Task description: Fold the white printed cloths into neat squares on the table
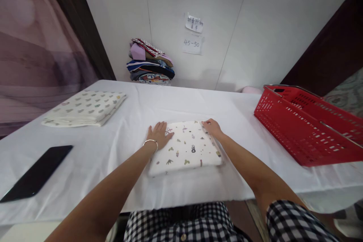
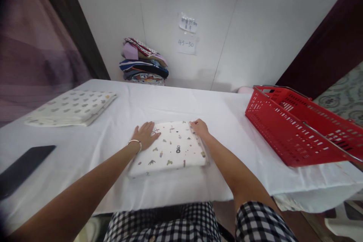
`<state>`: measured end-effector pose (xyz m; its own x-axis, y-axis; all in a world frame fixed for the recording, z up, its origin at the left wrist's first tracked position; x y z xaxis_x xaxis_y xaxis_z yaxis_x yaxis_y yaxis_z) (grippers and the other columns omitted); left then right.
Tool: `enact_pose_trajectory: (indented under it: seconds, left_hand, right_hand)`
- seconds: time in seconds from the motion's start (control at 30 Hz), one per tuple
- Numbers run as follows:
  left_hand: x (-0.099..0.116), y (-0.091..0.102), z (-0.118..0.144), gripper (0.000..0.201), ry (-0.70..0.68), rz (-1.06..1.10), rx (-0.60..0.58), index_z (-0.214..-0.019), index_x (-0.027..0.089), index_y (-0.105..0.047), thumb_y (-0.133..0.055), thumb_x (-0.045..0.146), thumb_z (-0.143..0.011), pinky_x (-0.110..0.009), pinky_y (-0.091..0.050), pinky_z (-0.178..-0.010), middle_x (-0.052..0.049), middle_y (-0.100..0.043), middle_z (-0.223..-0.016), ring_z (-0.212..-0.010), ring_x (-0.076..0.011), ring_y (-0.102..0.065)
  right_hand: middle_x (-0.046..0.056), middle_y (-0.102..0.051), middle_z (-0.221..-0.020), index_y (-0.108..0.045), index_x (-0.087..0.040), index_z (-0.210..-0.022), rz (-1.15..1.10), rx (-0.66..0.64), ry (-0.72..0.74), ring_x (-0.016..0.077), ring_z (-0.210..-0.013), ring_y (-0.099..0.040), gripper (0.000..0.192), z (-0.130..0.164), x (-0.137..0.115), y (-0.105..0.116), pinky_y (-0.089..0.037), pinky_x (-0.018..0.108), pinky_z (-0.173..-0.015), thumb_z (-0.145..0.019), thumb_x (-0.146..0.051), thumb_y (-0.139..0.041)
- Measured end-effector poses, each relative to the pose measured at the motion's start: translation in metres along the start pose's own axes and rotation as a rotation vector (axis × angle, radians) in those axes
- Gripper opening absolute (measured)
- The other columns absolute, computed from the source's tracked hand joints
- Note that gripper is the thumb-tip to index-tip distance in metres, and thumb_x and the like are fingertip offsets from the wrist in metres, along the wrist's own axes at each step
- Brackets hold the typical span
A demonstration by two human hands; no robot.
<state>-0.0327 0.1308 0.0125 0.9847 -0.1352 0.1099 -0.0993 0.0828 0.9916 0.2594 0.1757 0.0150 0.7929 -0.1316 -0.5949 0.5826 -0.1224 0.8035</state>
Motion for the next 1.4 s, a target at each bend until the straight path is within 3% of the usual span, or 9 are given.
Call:
enact_pose_trajectory:
  seconds: [0.37, 0.77, 0.87, 0.93, 1.03, 1.13, 1.2, 1.27, 1.4]
  left_hand:
    - [-0.003, -0.004, -0.003, 0.071, -0.033, -0.013, 0.036, -0.144, 0.02, -0.019, -0.019, 0.06, -0.086, -0.055, -0.012, -0.109, -0.007, -0.017, -0.151, -0.139, -0.027, -0.011]
    - [-0.001, 0.004, -0.004, 0.071, -0.062, 0.002, 0.01, -0.145, 0.021, -0.015, -0.023, 0.058, -0.085, -0.055, -0.009, -0.109, -0.007, -0.015, -0.151, -0.139, -0.0266, -0.011]
    - [0.013, 0.011, -0.006, 0.075, -0.048, -0.024, 0.006, -0.145, 0.019, -0.017, -0.029, 0.06, -0.083, -0.056, -0.008, -0.109, -0.008, -0.014, -0.151, -0.139, -0.0277, -0.008]
    - [0.032, 0.013, -0.006, 0.075, -0.138, -0.042, 0.041, -0.144, 0.02, -0.02, -0.028, 0.062, -0.083, -0.054, -0.004, -0.11, -0.007, -0.013, -0.152, -0.139, -0.0269, -0.005]
    - [0.057, 0.005, -0.006, 0.073, -0.278, -0.026, 0.031, -0.143, 0.022, -0.022, -0.025, 0.064, -0.083, -0.053, -0.002, -0.111, -0.004, -0.014, -0.151, -0.139, -0.0257, -0.007]
    - [0.062, -0.006, -0.009, 0.075, -0.27, 0.014, -0.008, -0.143, 0.023, -0.022, -0.021, 0.066, -0.083, -0.054, -0.004, -0.11, -0.005, -0.015, -0.151, -0.139, -0.0268, -0.009]
    - [0.06, -0.009, -0.01, 0.075, -0.262, 0.025, -0.006, -0.144, 0.022, -0.021, -0.019, 0.066, -0.083, -0.054, -0.004, -0.11, -0.006, -0.014, -0.151, -0.139, -0.0265, -0.009]
    - [0.059, -0.01, -0.011, 0.075, -0.263, 0.02, 0.004, -0.144, 0.02, -0.02, -0.02, 0.064, -0.083, -0.055, -0.003, -0.11, -0.006, -0.014, -0.151, -0.139, -0.026, -0.008]
    - [0.057, -0.011, -0.012, 0.066, -0.275, -0.039, -0.003, -0.144, 0.02, -0.02, -0.03, 0.047, -0.085, -0.056, -0.004, -0.109, -0.006, -0.015, -0.151, -0.139, -0.0259, -0.007]
  right_hand:
    - [0.002, -0.06, -0.074, -0.053, -0.02, -0.071, 0.094, 0.114, 0.01, 0.014, -0.069, -0.052, 0.025, -0.009, 0.001, -0.007, -0.034, 0.023, -0.059, -0.084, -0.038, -0.043]
    - [0.001, -0.059, -0.071, -0.05, -0.021, -0.07, 0.097, 0.082, 0.016, 0.0141, -0.064, -0.051, 0.024, -0.011, 0.009, -0.012, -0.034, 0.023, -0.056, -0.084, -0.039, -0.042]
    - [0.001, -0.059, -0.069, -0.05, -0.021, -0.07, 0.11, 0.08, 0.014, 0.014, -0.063, -0.051, 0.025, -0.01, 0.006, -0.012, -0.034, 0.023, -0.055, -0.084, -0.039, -0.042]
    - [0.001, -0.06, -0.07, -0.051, -0.021, -0.071, 0.12, 0.076, 0.013, 0.0142, -0.064, -0.052, 0.025, -0.009, 0.005, -0.011, -0.035, 0.023, -0.056, -0.085, -0.039, -0.042]
    - [0.002, -0.062, -0.073, -0.053, -0.02, -0.073, 0.137, 0.061, 0.017, 0.0155, -0.068, -0.055, 0.025, -0.009, 0.004, -0.007, -0.037, 0.024, -0.059, -0.086, -0.038, -0.041]
    - [0.007, -0.065, -0.084, -0.056, -0.019, -0.083, 0.158, 0.051, 0.017, 0.0191, -0.08, -0.058, 0.022, -0.005, -0.003, 0.0, -0.041, 0.028, -0.067, -0.085, -0.036, -0.044]
    - [0.012, -0.063, -0.103, -0.056, -0.016, -0.099, 0.201, 0.073, 0.101, 0.0231, -0.099, -0.055, 0.023, 0.005, -0.022, 0.0, -0.041, 0.033, -0.081, -0.085, -0.03, -0.044]
    - [0.016, -0.051, -0.126, -0.049, -0.013, -0.118, 0.258, 0.069, 0.311, 0.0258, -0.12, -0.042, 0.035, 0.023, -0.054, -0.011, -0.032, 0.039, -0.096, -0.085, -0.025, -0.042]
    - [0.014, -0.026, -0.147, -0.027, -0.01, -0.138, 0.237, -0.174, 0.662, 0.0255, -0.135, -0.02, 0.06, 0.068, -0.112, -0.057, -0.019, 0.041, -0.107, -0.088, -0.042, -0.038]
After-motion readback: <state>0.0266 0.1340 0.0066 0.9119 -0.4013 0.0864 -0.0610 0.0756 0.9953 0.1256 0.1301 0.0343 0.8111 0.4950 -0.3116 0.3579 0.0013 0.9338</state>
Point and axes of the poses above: each hand's wrist, its own z-axis away from the middle knuckle, its own y-axis out of the back of the hand, x = y × z, the point moved 5 cm from there along -z, towards the middle knuckle
